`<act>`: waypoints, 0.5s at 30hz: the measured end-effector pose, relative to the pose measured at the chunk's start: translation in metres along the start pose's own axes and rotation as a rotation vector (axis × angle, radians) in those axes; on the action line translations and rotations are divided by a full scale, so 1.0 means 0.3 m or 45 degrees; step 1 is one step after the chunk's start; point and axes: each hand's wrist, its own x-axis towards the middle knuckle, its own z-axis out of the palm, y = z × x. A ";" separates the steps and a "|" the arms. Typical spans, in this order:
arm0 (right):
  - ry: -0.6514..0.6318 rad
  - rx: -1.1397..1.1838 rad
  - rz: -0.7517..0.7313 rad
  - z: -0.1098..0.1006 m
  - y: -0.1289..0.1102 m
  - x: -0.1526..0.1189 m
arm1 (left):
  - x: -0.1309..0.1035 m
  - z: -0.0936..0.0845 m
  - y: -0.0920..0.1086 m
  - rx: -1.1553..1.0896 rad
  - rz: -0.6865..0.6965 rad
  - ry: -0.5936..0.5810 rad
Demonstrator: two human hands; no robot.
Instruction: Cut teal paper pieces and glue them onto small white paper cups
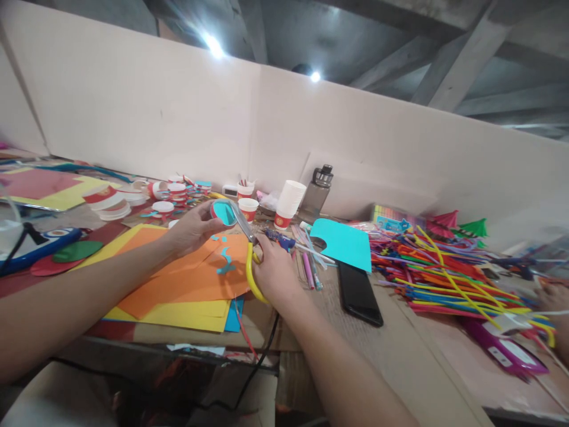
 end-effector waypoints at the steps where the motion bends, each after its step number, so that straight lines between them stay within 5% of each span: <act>1: 0.002 -0.005 -0.004 0.000 0.000 0.000 | 0.000 -0.001 0.000 0.003 0.001 -0.008; 15: 0.058 -0.054 -0.037 -0.006 -0.004 -0.006 | 0.007 -0.023 0.015 -0.005 0.005 -0.108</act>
